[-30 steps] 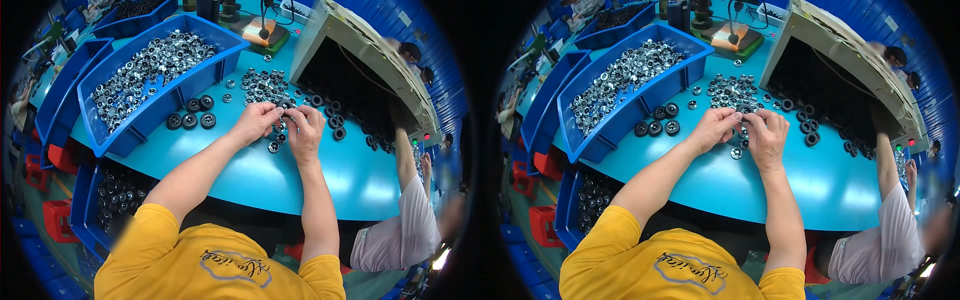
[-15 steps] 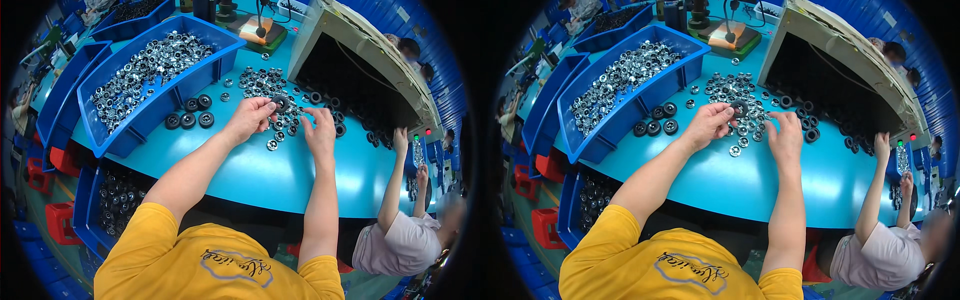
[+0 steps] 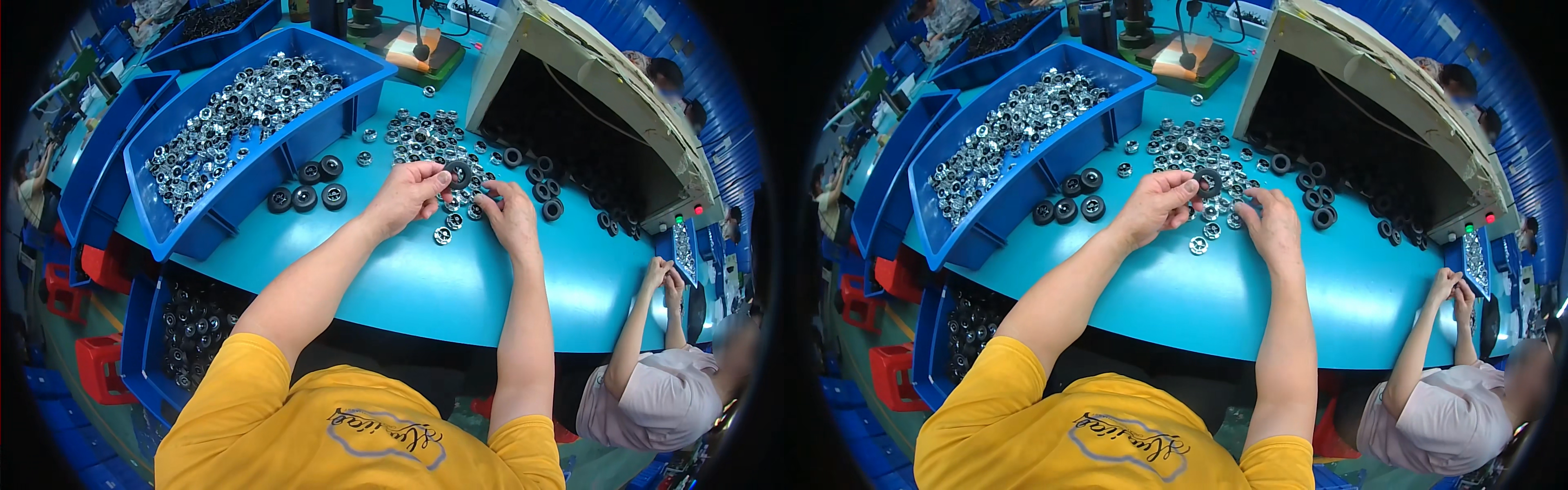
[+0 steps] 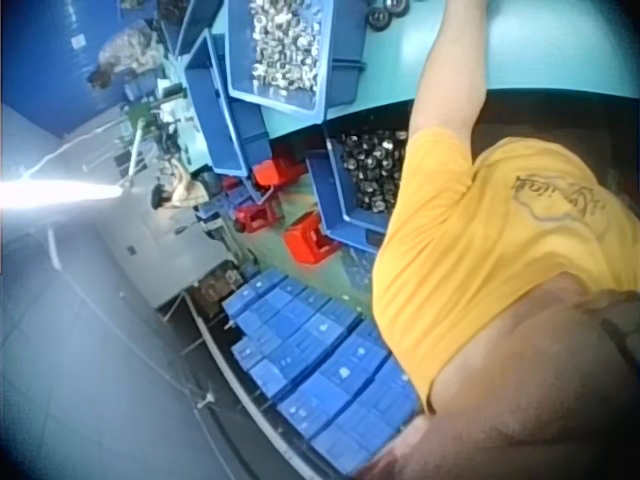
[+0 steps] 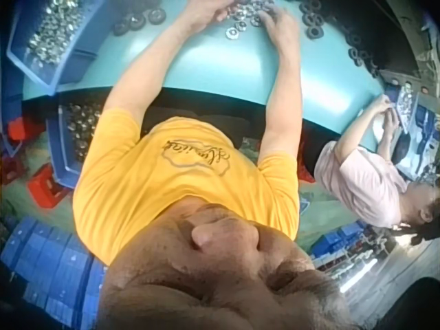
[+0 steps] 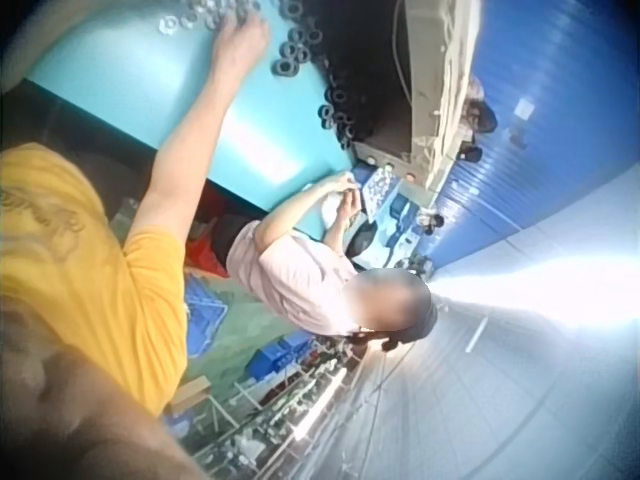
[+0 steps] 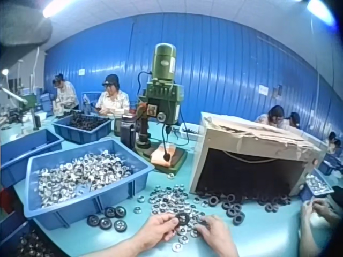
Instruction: Manually assemble small metal inserts into circular plastic housings at a factory workstation.
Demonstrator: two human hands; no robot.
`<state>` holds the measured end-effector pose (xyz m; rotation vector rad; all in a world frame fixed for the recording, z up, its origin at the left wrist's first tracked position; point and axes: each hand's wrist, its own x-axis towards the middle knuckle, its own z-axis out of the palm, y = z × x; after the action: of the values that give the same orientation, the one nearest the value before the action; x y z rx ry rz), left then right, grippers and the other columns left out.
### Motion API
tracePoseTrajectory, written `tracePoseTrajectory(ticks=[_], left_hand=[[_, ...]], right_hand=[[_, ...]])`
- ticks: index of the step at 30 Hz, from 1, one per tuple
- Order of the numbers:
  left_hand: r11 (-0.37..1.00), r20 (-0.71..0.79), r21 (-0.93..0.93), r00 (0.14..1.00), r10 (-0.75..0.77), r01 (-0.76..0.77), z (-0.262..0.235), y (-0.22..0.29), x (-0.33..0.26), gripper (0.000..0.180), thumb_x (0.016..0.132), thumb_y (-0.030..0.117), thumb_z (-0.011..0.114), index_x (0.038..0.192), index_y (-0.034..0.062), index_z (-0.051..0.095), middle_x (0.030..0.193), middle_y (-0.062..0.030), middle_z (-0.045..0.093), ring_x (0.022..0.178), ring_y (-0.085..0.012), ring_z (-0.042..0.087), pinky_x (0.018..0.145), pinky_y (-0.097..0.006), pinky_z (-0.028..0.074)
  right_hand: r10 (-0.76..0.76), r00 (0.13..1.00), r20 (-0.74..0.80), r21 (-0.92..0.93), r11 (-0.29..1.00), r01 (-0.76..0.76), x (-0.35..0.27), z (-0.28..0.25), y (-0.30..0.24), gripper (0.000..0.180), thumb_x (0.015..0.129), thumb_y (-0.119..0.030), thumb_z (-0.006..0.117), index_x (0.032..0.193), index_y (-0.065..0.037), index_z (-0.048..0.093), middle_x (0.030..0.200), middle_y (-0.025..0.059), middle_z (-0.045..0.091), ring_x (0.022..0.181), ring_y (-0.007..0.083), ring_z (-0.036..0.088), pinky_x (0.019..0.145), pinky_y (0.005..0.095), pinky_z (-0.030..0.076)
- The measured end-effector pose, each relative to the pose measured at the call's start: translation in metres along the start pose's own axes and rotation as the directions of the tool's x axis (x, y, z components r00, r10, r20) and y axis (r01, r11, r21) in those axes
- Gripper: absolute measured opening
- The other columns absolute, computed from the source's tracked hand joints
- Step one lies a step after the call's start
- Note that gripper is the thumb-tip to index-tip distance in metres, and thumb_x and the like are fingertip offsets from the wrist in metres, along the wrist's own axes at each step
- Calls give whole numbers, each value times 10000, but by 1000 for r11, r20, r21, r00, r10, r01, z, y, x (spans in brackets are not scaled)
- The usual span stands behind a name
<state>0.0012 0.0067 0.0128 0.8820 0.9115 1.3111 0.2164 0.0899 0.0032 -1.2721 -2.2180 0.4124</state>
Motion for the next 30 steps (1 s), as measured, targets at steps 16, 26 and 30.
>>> tracePoseTrajectory(ticks=[16,26,30], left_hand=[[991,-17,42,992,125,-124,1,-5,3,195,977,219,671,1018,29,651,860,-31,672,622,-69,598,493,-214,457],[648,-82,671,833,548,-361,5,-3,-2,279,767,129,852,804,2,607,845,-70,630,656,-106,611,563,-277,501],[514,-18,751,766,643,-414,6,-2,-4,265,725,83,853,806,4,613,861,-91,618,675,-176,637,601,-302,529]], right_hand=[[153,988,-19,234,962,-144,3,2,-10,205,812,-121,770,965,-24,675,907,84,676,709,161,637,675,312,530],[113,978,-173,507,862,-10,3,11,-6,210,802,-49,774,987,-31,677,938,32,648,747,101,632,705,250,534],[91,979,-180,485,875,7,3,10,-9,212,799,-47,773,988,-32,678,938,31,647,744,103,631,709,252,532]])
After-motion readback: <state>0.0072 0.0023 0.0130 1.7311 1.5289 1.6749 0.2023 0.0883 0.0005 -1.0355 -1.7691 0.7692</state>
